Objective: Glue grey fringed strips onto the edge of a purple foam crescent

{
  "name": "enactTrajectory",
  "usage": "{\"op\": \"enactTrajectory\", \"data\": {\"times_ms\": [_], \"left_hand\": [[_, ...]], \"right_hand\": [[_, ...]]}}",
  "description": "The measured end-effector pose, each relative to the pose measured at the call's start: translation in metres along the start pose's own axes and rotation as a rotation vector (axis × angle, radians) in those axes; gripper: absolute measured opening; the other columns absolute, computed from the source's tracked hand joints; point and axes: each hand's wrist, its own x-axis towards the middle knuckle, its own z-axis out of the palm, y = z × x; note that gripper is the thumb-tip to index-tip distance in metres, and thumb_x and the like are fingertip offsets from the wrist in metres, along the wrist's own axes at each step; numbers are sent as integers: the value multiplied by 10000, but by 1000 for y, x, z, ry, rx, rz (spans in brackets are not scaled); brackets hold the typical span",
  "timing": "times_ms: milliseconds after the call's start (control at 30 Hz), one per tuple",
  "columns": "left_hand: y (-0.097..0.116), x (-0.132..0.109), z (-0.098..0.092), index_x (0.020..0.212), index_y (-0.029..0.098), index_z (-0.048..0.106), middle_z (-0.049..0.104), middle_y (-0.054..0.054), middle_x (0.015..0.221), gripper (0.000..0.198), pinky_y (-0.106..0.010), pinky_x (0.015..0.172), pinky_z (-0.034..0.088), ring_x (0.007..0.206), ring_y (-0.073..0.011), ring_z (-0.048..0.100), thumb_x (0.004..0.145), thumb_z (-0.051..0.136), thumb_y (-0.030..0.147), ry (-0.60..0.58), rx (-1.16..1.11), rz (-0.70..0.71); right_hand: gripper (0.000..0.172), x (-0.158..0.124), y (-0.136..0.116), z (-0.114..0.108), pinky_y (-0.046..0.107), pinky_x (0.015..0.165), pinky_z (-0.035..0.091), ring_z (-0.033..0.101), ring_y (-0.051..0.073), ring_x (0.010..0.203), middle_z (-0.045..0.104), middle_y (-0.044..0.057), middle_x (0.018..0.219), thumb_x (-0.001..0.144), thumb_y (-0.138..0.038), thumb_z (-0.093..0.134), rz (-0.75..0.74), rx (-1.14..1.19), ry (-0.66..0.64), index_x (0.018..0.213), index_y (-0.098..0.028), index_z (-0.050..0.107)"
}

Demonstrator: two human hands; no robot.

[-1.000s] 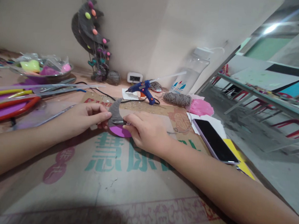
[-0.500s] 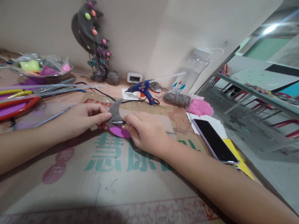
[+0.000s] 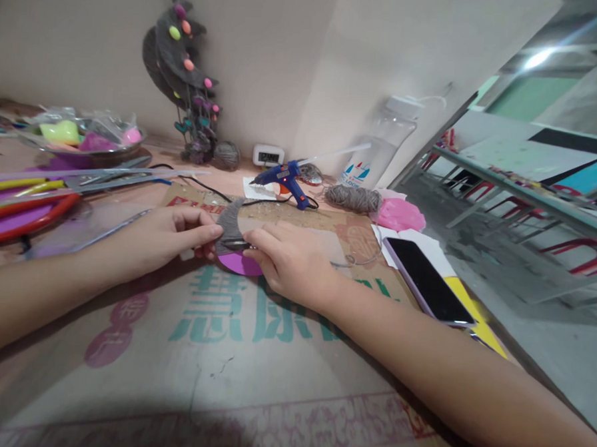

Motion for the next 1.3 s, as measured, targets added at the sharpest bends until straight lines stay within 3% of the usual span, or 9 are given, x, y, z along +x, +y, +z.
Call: {"op": "enactTrajectory", "data": {"times_ms": [800,1067,1300], "left_hand": [[1,-1,1,616,183,566,613,27,586,279,-216,579,437,568,-102,557,821,556,373,0,-4,11],[1,-1,0,629,184,566,624,26,596,283,-216,583,428,577,-106,564,830,547,383,-1,10,7],[0,-1,1,624,190,568,614,34,576,268,-214,568,419,552,-101,550,823,557,370,13,0,0]], "right_hand": [[187,-1,4,3,275,603,324,517,161,695,627,36,754,921,-227,441,-38,-13,45,961,-172,616],[192,0,3,-1,261,646,388,538,144,684,652,48,827,904,-277,493,53,165,61,1007,-151,595],[207,0,1,-1,271,622,347,501,156,672,605,40,754,912,-274,460,12,69,21,992,-151,607]]}}
